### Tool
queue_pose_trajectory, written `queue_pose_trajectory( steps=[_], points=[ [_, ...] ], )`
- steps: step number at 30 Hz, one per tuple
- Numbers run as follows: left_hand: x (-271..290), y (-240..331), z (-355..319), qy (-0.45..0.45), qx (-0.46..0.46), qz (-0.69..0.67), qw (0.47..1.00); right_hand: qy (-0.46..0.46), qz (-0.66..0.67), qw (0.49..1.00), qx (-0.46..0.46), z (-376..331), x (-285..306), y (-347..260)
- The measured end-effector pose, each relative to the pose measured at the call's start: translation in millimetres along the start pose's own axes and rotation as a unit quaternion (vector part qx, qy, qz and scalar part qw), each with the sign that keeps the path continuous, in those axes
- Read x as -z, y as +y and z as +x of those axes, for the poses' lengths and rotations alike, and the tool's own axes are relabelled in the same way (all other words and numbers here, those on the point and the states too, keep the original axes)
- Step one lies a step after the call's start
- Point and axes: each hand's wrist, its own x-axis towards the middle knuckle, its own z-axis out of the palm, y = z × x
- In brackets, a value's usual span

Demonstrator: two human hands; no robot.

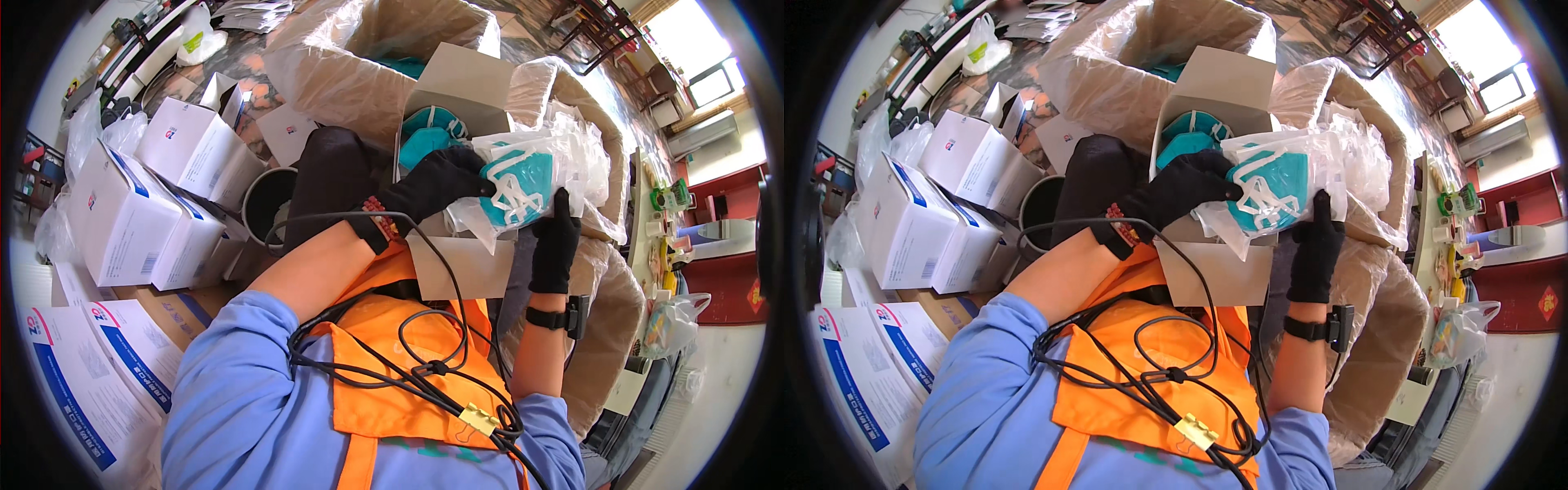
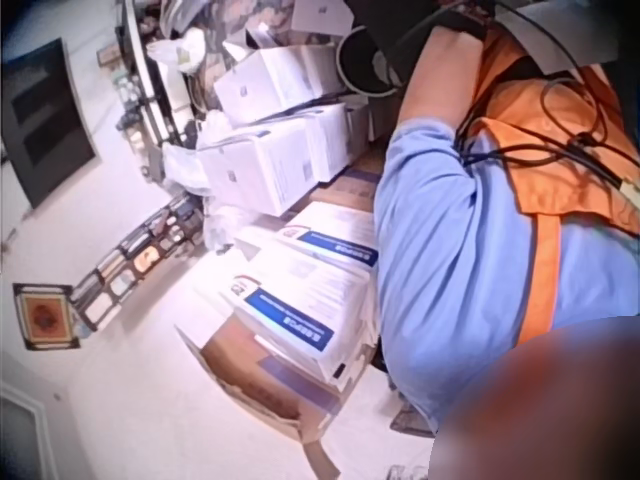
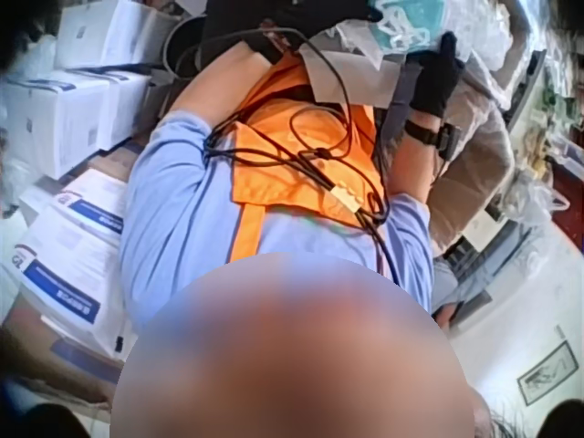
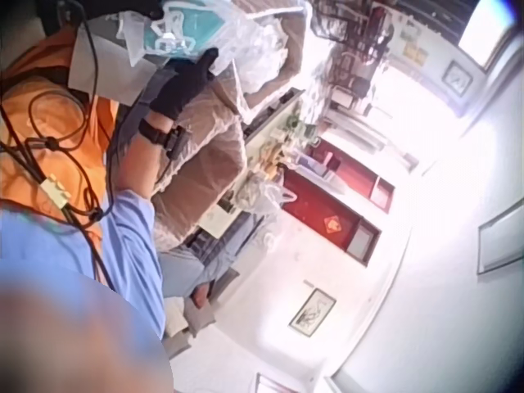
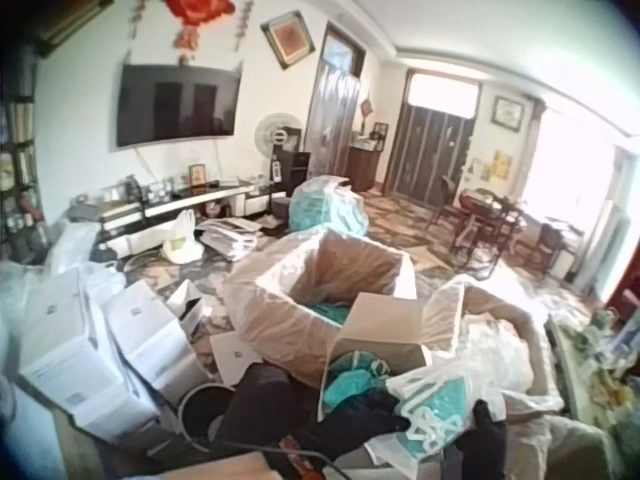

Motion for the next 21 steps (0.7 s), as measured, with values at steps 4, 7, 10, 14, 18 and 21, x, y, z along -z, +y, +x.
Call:
queue_pose_trajectory(
  steps=[4, 7, 10, 14, 18, 21],
  points=[
    [13, -19, 14, 0.087, -0.08, 0.103, 0.988, 0.053, -0.047, 0.996, 0.048, -4, 8, -3],
    [36, -27, 23, 0.139, -0.062, 0.097, 0.984, 0.098, 0.065, 0.991, 0.067, 3, 21, -12],
    [34, -17, 15, 0.165, -0.046, 0.202, 0.964, 0.032, 0.086, 0.992, 0.091, -1, 26, -20],
    [19, 5, 6, 0.22, -0.246, 0.324, 0.887, -0.019, 0.139, 0.987, 0.084, 1, 32, -15],
    [4, 11, 12, 0.01, -0.082, 0.113, 0.99, -0.066, 0.174, 0.98, 0.073, 7, 38, 5],
    [-8, 12, 1, -0.005, -0.07, 0.083, 0.994, -0.029, 0.16, 0.984, 0.078, -8, 20, -3]
  ],
)
